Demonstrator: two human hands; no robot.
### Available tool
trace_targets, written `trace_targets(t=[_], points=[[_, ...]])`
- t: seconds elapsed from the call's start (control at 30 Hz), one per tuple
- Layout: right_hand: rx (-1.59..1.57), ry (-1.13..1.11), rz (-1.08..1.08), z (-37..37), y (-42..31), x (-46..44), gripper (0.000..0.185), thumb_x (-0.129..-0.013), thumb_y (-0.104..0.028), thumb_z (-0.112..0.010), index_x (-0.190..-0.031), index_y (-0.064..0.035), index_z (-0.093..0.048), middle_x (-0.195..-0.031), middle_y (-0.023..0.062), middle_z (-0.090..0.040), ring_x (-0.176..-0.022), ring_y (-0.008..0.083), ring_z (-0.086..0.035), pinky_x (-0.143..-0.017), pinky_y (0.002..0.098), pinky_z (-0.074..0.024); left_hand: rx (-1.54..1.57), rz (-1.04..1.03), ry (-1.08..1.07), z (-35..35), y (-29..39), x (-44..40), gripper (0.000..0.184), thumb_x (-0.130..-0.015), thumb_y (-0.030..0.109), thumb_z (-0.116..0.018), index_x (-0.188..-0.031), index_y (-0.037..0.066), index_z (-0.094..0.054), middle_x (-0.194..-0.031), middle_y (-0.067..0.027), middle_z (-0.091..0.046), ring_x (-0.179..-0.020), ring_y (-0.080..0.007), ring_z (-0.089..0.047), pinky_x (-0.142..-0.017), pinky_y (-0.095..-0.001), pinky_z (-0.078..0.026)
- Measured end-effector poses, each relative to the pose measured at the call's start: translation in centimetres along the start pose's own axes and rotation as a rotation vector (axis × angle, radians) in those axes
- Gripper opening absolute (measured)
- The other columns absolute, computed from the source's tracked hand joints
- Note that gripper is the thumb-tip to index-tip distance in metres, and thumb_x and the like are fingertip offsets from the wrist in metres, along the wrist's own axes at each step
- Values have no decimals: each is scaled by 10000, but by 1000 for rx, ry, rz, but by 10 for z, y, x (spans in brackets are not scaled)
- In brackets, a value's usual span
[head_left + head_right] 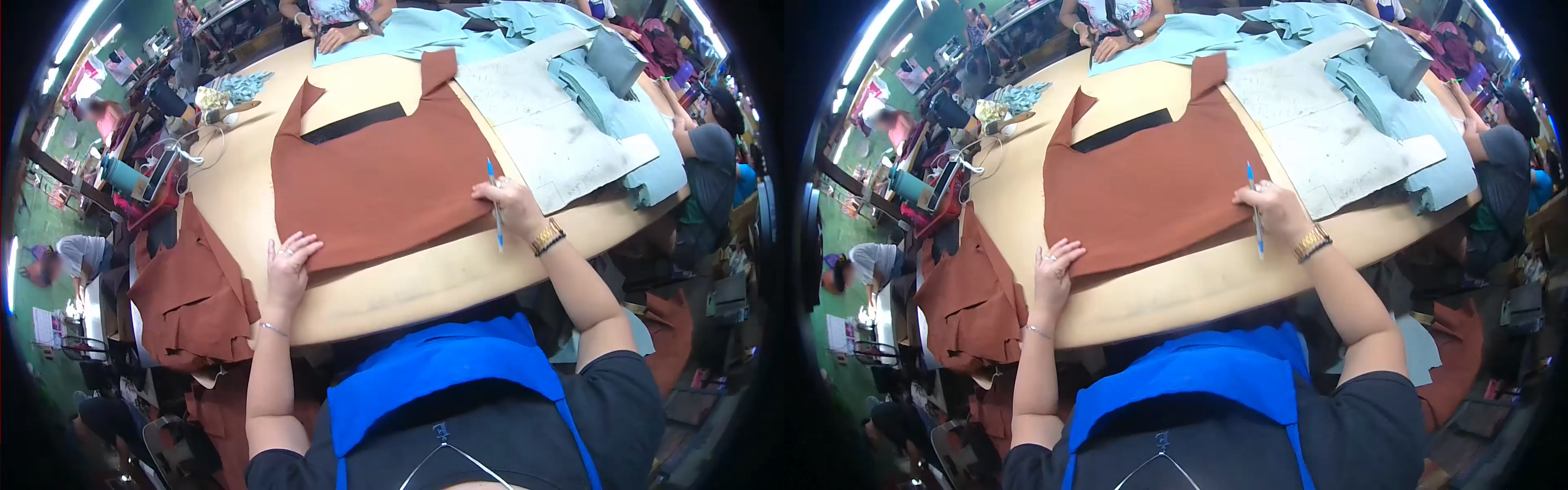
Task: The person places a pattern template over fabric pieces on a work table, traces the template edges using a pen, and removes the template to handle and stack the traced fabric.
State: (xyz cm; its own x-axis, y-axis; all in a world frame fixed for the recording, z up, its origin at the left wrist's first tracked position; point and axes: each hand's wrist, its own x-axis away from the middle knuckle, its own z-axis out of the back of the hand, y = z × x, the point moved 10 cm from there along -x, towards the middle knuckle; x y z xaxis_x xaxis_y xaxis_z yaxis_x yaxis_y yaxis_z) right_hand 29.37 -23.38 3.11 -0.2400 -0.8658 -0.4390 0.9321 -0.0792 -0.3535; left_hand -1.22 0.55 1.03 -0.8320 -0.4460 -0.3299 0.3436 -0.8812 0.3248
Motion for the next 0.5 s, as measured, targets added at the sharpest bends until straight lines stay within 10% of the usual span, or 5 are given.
trace_targets(t=[0.27,0.37,0.5], points=[[8,-54,-32,40,-35,60,241,-742,2,-650,-960,-96,-689,-923,89,-728,-844,268,-690,-717,363,-545,24,3,-94,-3,40,63,262,-873,75,-627,-1068,214,-732,-1214,-6,-669,-1216,-262,-571,-1094,-592,-300],[-120,276,-506,74,60,110,306,-796,-94,-728,-1098,-63,-686,-815,67,-682,-766,159,-661,-651,295,-510,26,4,-64,-2,47,78,284,-851,81,-641,-1079,223,-733,-1225,-6,-666,-1226,-265,-567,-1100,-576,-307],[-733,934,-949,97,164,164,677,-917,-161,-694,-1457,-22,-310,-1397,131,-502,-1284,233,-488,-1008,395,-415,16,-5,-47,2,55,77,307,-822,69,-643,-1069,225,-738,-1223,-6,-669,-1226,-255,-571,-1106,-573,-304]])
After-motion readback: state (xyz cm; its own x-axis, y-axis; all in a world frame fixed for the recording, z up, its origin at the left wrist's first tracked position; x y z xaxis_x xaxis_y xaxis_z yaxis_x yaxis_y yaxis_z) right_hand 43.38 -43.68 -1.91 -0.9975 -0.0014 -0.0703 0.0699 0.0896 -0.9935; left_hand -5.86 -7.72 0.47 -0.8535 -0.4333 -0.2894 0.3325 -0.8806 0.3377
